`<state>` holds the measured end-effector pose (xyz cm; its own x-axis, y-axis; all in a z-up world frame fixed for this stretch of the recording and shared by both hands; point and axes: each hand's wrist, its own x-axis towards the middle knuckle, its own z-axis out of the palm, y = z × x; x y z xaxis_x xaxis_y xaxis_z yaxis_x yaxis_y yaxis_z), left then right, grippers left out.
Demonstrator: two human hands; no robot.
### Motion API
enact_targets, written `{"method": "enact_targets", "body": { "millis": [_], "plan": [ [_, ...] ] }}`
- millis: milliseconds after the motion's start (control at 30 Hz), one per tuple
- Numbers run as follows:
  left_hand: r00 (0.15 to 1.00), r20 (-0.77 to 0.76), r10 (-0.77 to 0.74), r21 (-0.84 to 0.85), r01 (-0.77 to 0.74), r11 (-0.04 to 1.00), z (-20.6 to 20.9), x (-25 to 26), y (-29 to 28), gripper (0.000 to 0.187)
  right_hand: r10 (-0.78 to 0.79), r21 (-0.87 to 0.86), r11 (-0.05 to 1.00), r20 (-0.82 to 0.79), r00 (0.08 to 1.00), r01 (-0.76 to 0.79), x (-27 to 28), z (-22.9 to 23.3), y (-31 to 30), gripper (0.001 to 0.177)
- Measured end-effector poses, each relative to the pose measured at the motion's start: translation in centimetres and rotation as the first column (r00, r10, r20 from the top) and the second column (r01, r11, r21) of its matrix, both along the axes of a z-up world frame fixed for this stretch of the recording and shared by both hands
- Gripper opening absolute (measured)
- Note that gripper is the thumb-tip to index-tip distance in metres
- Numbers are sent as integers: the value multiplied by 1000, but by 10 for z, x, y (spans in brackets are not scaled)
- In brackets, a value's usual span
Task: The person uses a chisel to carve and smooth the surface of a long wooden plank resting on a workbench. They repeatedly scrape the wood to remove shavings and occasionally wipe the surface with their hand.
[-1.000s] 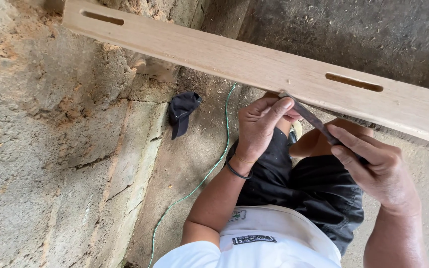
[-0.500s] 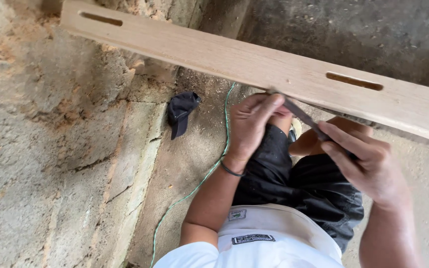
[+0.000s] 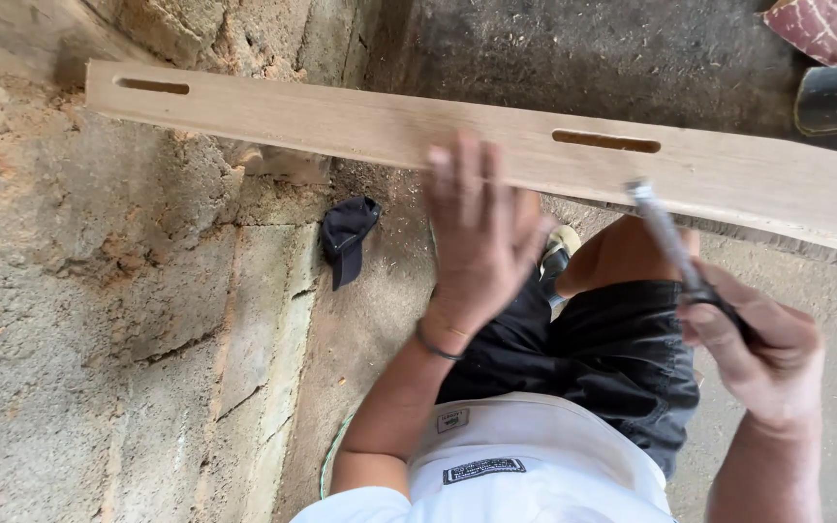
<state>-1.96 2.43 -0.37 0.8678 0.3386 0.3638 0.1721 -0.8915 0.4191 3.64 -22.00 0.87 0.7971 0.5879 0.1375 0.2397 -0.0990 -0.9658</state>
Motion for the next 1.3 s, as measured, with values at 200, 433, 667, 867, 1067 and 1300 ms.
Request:
{"method": "enact_targets", "body": {
  "millis": [200, 433, 667, 867, 1067, 1300],
  "plan": [
    [851, 398, -342, -498, 514, 699, 8, -8, -57, 18, 56, -241, 970, 70, 996, -38, 5, 8, -8, 39],
    [958, 262, 114, -965, 263, 10, -2, 14, -40, 22, 104, -335, 941, 150, 983, -49, 14, 18, 19, 36],
    [944, 262, 200, -959, 278, -59, -4, 22, -41, 11, 133, -369, 927, 168, 977, -63, 24, 16, 21, 36],
    [929, 266, 256, -957, 286, -42, -5, 21, -38, 10, 192, -357, 928, 220, 957, -104, 27, 21, 27, 35],
    [960, 197, 200, -970, 220, -99, -9, 24, -44, 12, 122, -400, 916, 186, 975, -39, 22, 24, 22, 34],
    [934, 246, 258, -951, 284, -121, -3, 21, -36, 10, 160, -423, 904, 220, 962, -54, 26, 20, 29, 35]
  ]
}}
